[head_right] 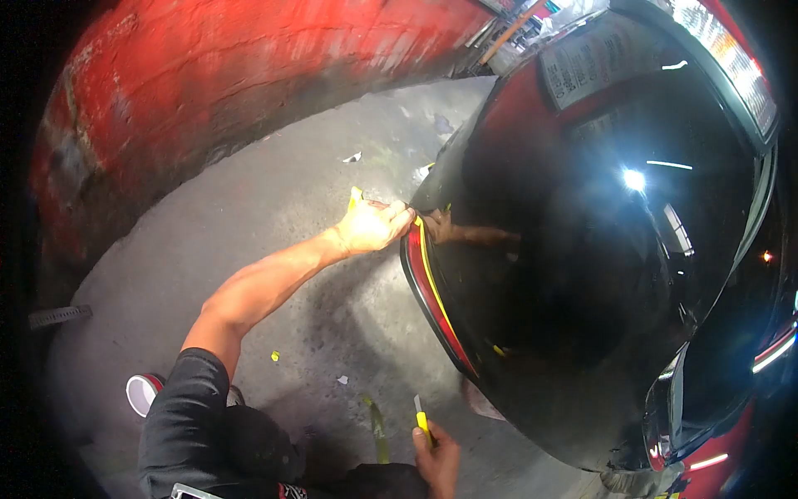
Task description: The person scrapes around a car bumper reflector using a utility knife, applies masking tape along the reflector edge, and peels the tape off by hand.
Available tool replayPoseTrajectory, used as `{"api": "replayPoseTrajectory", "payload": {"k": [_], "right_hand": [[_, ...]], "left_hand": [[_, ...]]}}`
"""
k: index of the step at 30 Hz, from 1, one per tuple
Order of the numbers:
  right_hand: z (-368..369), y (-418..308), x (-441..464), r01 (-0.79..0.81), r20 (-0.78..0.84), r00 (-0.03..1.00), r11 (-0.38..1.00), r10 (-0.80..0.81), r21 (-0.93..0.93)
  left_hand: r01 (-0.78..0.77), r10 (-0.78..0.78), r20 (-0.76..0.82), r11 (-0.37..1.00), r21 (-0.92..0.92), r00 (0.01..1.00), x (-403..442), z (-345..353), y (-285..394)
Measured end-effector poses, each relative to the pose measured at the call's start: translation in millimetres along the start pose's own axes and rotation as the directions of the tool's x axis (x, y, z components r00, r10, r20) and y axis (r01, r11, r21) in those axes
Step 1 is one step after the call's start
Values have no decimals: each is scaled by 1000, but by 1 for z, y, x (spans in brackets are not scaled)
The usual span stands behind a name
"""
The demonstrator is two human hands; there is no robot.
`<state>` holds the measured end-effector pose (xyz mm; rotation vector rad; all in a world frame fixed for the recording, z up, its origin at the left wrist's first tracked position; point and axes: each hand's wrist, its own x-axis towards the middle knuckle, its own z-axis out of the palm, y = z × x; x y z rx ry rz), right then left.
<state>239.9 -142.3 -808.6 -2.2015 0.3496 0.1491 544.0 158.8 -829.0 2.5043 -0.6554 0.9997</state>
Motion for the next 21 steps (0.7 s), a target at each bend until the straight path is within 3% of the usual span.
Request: {"api": "replayPoseTrajectory", "payload": {"k": [4,6,8,9,10,11,12,15,19,21], "right_hand": [[0,-11,-2,89,-24,995,987,-93,-134],[1,-16,-4,-42,-3,999,999,42,19],[-1,-17,-5,-61,8,998,998,61,26],[-2,-17,-5,-85,20,996,996,84,38],[-2,-15,-4,-78,18,997,996,78,41],[-4,-11,-3,-42,14,999,998,43,-54],[-6,-9,-3,-7,13,1000,989,9,-149],[-5,-8,-6,-13,64,998,1000,13,6],[-3,-5,-4,104,10,995,993,-104,-55],[-1,-19,-10,72,39,996,994,-75,86]], "left_hand": [[40,-42,16,995,89,999,0,5,0],[69,-70,8,991,113,998,0,11,2],[157,-194,-174,965,-208,965,0,31,2],[157,-195,-176,966,-207,965,-3,28,10],[409,-511,-46,737,-539,859,-6,21,21],[567,-712,190,338,-752,676,-8,19,29],[600,-746,336,106,-793,575,-7,14,34],[621,-717,370,111,-776,591,-3,-5,43],[665,-741,403,78,-742,537,15,-8,38],[711,-712,525,-52,-702,466,20,-7,33]]}}
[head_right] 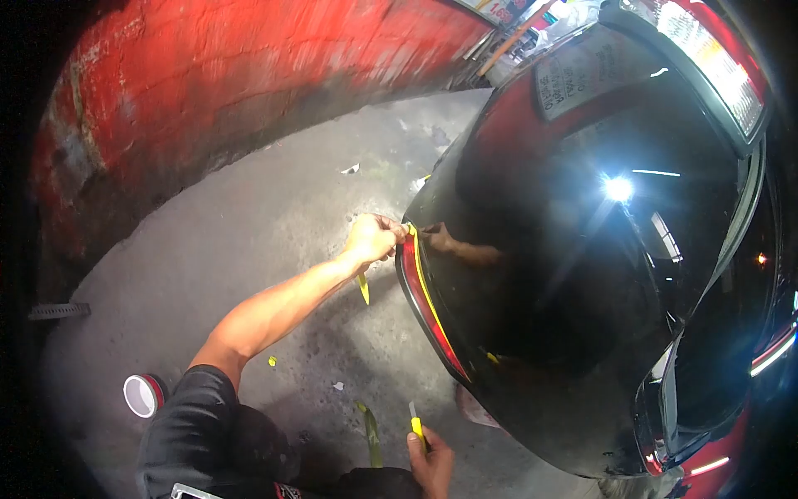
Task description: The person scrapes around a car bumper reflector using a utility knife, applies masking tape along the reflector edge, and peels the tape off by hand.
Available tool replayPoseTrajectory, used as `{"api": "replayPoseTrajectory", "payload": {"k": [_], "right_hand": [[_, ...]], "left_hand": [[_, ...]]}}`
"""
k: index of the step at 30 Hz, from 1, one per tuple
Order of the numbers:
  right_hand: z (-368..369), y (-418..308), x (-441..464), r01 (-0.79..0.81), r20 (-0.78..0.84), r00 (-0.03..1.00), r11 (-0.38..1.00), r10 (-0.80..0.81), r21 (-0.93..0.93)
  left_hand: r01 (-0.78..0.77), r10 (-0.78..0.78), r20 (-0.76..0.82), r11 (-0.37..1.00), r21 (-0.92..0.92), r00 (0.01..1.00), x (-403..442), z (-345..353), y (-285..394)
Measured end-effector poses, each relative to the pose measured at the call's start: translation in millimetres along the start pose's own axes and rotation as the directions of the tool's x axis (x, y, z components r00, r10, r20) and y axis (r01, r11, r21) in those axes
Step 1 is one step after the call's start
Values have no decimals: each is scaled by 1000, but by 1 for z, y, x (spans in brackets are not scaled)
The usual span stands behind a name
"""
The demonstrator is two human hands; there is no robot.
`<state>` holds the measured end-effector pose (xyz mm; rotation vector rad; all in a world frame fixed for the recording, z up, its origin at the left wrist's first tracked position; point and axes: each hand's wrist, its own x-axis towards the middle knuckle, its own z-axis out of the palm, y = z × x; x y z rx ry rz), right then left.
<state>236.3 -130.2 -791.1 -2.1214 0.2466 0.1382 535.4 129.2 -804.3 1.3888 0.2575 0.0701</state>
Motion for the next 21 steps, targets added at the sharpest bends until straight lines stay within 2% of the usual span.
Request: {"api": "replayPoseTrajectory", "payload": {"k": [3,8,10,11,12,14,15,16,18,19,21], "right_hand": [[-2,4,1,-39,25,999,999,39,-2],[0,-14,-2,11,26,1000,998,-9,-70],[1,-15,-2,38,35,999,994,-35,-103],[0,-8,0,11,43,999,996,-7,-91],[-1,-8,1,-17,51,998,997,21,-80],[0,-9,1,-7,49,999,997,11,-79],[1,-10,1,0,44,999,997,3,-75],[1,-4,2,2,44,999,997,2,-78],[0,11,5,19,43,999,1000,-19,-15],[0,13,5,18,40,999,1000,-17,-21],[2,13,3,8,13,1000,1000,-8,6]], "left_hand": [[57,-58,-14,998,-37,998,7,1,0],[55,-58,-59,996,-65,997,11,8,0],[71,-63,-119,995,67,991,14,11,2],[64,-35,-149,980,188,988,16,14,0],[64,-36,-152,981,185,988,15,18,1],[21,51,-237,956,291,970,10,24,3],[18,25,-167,968,251,986,3,21,6],[17,25,-168,969,247,985,3,21,1],[-105,110,-203,994,36,973,0,26,-12],[-103,107,-201,994,30,974,-2,27,-16],[-215,204,-144,974,-72,968,-6,27,-25]]}}
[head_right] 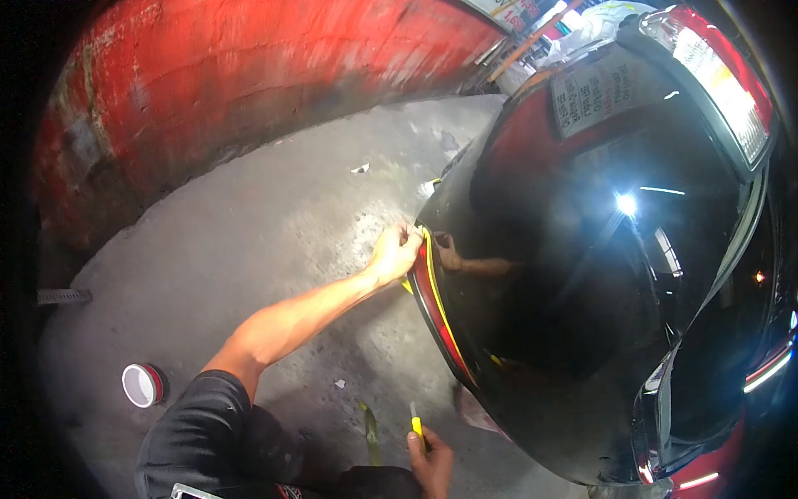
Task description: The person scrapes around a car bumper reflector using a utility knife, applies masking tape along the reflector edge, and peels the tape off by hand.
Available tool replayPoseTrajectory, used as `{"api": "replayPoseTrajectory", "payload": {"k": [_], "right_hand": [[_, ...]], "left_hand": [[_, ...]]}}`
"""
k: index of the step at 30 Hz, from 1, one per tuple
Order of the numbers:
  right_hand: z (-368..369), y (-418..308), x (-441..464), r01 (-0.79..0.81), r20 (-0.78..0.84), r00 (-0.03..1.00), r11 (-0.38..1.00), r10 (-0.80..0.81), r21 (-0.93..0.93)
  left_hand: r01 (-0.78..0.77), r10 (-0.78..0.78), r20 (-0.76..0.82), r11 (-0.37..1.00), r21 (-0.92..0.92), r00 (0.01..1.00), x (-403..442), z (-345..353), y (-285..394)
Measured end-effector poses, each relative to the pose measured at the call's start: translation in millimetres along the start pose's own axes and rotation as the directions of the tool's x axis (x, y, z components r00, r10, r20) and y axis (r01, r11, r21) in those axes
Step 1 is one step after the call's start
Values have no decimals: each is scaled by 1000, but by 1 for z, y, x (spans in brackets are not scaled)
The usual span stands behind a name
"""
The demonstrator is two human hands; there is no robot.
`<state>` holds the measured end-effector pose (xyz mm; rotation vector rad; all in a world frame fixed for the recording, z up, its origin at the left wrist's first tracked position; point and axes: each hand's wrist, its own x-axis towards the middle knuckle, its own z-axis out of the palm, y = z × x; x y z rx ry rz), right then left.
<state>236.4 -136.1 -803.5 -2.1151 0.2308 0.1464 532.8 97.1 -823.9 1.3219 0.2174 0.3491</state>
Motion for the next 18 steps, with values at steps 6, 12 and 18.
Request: {"api": "replayPoseTrajectory", "payload": {"k": [6,12,18], "right_hand": [[0,6,2,-1,1,1000,1000,1,2],[-1,9,26,134,87,989,962,-116,-240],[56,-74,97,319,198,937,937,-289,-144]], "left_hand": [[-4,7,23,987,-158,1000,-2,-10,-24],[183,-11,259,737,-650,966,-6,-62,-18],[83,-35,120,902,-424,992,-12,-89,-39]]}}
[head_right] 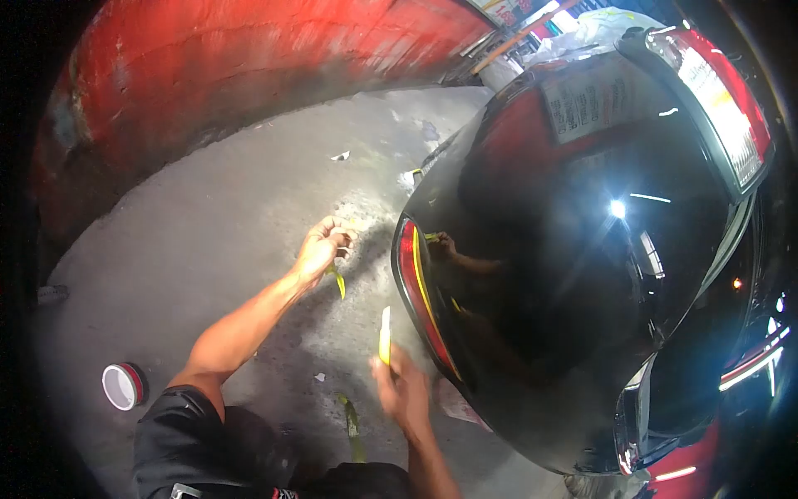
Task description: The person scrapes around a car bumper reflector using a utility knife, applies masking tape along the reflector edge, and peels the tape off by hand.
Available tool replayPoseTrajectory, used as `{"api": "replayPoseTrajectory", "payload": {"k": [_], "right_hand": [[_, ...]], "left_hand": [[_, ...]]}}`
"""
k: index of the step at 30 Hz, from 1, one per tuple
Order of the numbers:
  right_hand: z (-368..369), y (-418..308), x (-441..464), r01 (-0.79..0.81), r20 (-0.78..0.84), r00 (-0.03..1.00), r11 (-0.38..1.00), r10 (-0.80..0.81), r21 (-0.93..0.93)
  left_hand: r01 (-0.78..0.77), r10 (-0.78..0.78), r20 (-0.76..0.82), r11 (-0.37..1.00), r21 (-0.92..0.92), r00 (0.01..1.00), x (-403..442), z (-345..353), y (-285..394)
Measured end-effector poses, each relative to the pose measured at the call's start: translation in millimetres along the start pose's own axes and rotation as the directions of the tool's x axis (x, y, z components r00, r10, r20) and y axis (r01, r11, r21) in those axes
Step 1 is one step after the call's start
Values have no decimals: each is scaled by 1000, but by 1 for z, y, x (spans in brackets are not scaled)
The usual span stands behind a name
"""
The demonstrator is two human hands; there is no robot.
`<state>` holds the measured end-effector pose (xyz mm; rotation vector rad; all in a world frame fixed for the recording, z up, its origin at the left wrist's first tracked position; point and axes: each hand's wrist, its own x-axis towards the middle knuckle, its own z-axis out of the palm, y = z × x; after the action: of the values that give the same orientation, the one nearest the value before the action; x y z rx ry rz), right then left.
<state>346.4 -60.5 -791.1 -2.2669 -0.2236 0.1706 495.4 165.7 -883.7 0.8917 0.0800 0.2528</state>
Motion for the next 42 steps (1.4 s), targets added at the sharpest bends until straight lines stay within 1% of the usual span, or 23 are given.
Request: {"api": "replayPoseTrajectory", "payload": {"k": [2,3,4,5,7,9,11,13,14,15,16,17,20,21,23,24,26,29,33,35,36,38,42], "right_hand": [[13,7,45,110,-32,994,993,-109,30],[18,-4,65,56,-68,996,998,-56,5],[22,-13,83,1,-104,995,1000,-3,-17],[27,-12,96,-1,-105,994,1000,-2,-22],[34,-8,118,45,-159,984,977,-79,-210],[37,-11,126,76,-190,973,963,-128,-259],[41,-17,129,104,-217,961,948,-174,-301],[43,-21,128,91,-268,949,956,-168,-277],[44,-19,129,86,-273,948,957,-164,-276],[45,-18,131,82,-281,950,979,-133,-188],[46,-17,133,79,-286,952,992,-104,-98],[47,-15,135,79,-292,951,993,-103,-94],[51,-14,138,108,-366,925,994,-99,2],[51,-17,138,110,-371,924,994,-99,9],[52,-24,137,110,-393,912,993,-122,-53],[52,-25,137,110,-393,912,993,-120,-48],[54,-27,138,150,-408,904,988,-124,31],[56,-26,140,170,-443,887,984,-130,52],[59,-25,140,162,-447,888,983,-108,85],[61,-30,136,176,-491,846,979,-205,-105],[63,-26,138,176,-491,847,979,-205,-104],[67,-13,144,178,-503,853,984,-142,25],[70,-10,142,119,-520,852,990,-59,82]], "left_hand": [[164,-184,-95,968,-188,978,-4,-2,6],[166,-186,-93,967,-194,978,-4,-3,5],[146,-155,-81,984,-103,985,-4,-5,4],[122,-123,-66,992,-10,990,-4,-6,3],[107,-106,-56,994,12,993,-9,1,7],[127,-122,-33,950,284,992,-20,9,22],[118,-124,-2,939,323,992,-21,12,17],[15,-41,103,971,239,994,-24,23,16],[7,-38,116,968,253,992,-25,28,18],[11,-44,123,967,255,991,-26,30,16],[-38,-7,147,952,304,989,-25,32,16],[-91,31,173,932,350,985,-25,35,16],[-108,54,159,928,355,986,-30,39,21],[-111,55,163,926,362,985,-26,38,17],[-254,182,189,831,495,965,-14,35,7],[-254,181,190,829,499,965,-15,37,14],[-159,116,110,779,607,987,-20,44,30],[-111,59,101,745,658,993,-25,52,51],[-139,87,114,770,623,990,-16,52,35],[-191,154,113,795,576,982,-12,54,30],[-190,154,112,795,577,982,-9,55,25],[-210,171,122,757,618,978,-2,56,18],[-168,121,117,764,623,986,1,63,28]]}}
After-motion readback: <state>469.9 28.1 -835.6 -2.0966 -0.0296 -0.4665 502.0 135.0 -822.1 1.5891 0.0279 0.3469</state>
